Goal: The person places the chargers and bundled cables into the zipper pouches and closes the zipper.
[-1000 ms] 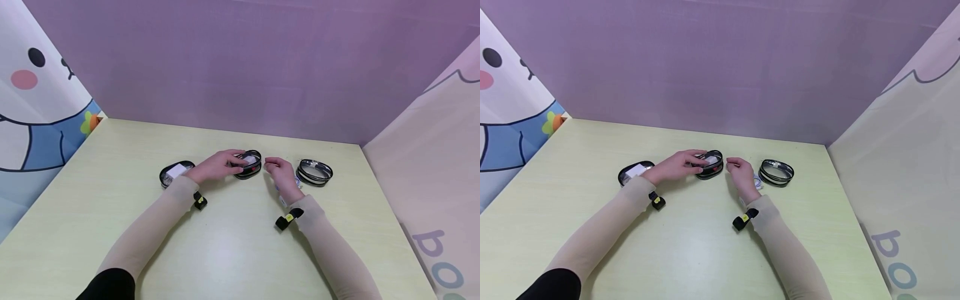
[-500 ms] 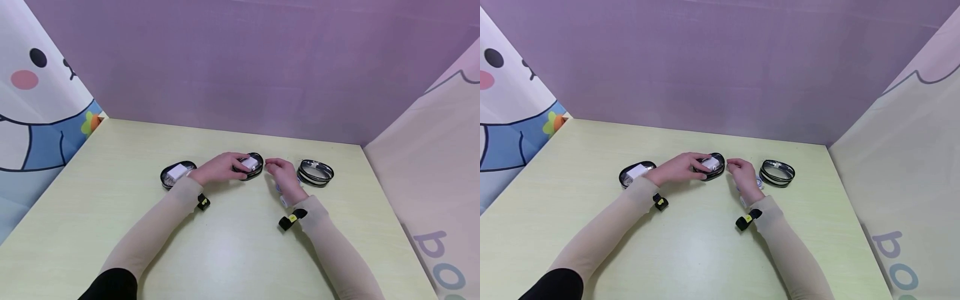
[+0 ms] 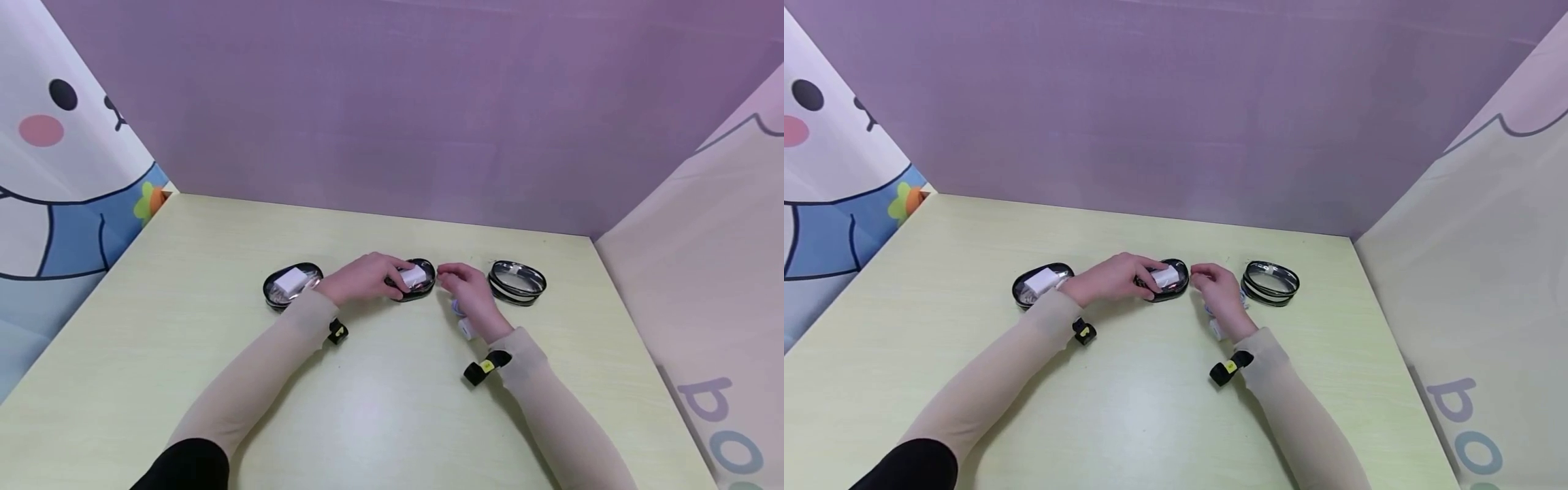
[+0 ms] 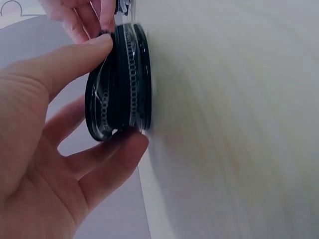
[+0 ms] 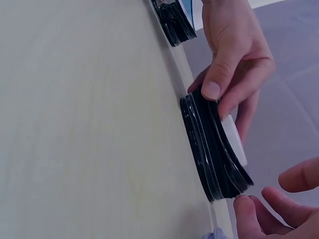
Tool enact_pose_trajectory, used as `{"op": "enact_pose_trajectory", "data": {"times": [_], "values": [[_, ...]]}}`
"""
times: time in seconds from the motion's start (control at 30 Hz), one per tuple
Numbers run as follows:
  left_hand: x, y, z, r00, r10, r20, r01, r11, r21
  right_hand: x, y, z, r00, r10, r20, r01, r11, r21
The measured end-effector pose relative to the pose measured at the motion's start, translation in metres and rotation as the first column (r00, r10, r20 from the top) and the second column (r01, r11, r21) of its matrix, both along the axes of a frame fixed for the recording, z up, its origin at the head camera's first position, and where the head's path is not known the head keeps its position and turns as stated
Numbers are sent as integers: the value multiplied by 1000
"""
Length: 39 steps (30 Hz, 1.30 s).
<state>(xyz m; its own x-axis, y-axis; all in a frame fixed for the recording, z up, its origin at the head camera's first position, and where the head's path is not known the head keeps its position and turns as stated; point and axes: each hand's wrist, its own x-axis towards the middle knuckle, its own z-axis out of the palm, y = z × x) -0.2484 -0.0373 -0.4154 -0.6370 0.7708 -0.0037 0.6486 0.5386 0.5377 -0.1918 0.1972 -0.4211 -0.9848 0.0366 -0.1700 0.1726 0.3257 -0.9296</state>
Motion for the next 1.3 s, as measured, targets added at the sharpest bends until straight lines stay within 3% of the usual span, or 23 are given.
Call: {"op": "enact_pose_trajectory", "data": {"times": [0.23, 0.77, 1.0, 1.3], "values": [[7, -13, 1, 997, -20, 74, 23, 999, -37, 12, 6, 0, 999, 40, 2, -40, 999, -3], [47, -41, 7, 980, -194, 46, 198, 976, -92, 42, -1, 0, 974, 215, -67, -219, 974, -64], [61, -47, 7, 963, -266, 54, 269, 962, -56, 48, -7, -8, 933, 350, -79, -348, 937, 45], [74, -55, 5, 952, -306, 15, 307, 951, -38, 53, -13, -12, 862, 503, -58, -483, 852, 204]]}}
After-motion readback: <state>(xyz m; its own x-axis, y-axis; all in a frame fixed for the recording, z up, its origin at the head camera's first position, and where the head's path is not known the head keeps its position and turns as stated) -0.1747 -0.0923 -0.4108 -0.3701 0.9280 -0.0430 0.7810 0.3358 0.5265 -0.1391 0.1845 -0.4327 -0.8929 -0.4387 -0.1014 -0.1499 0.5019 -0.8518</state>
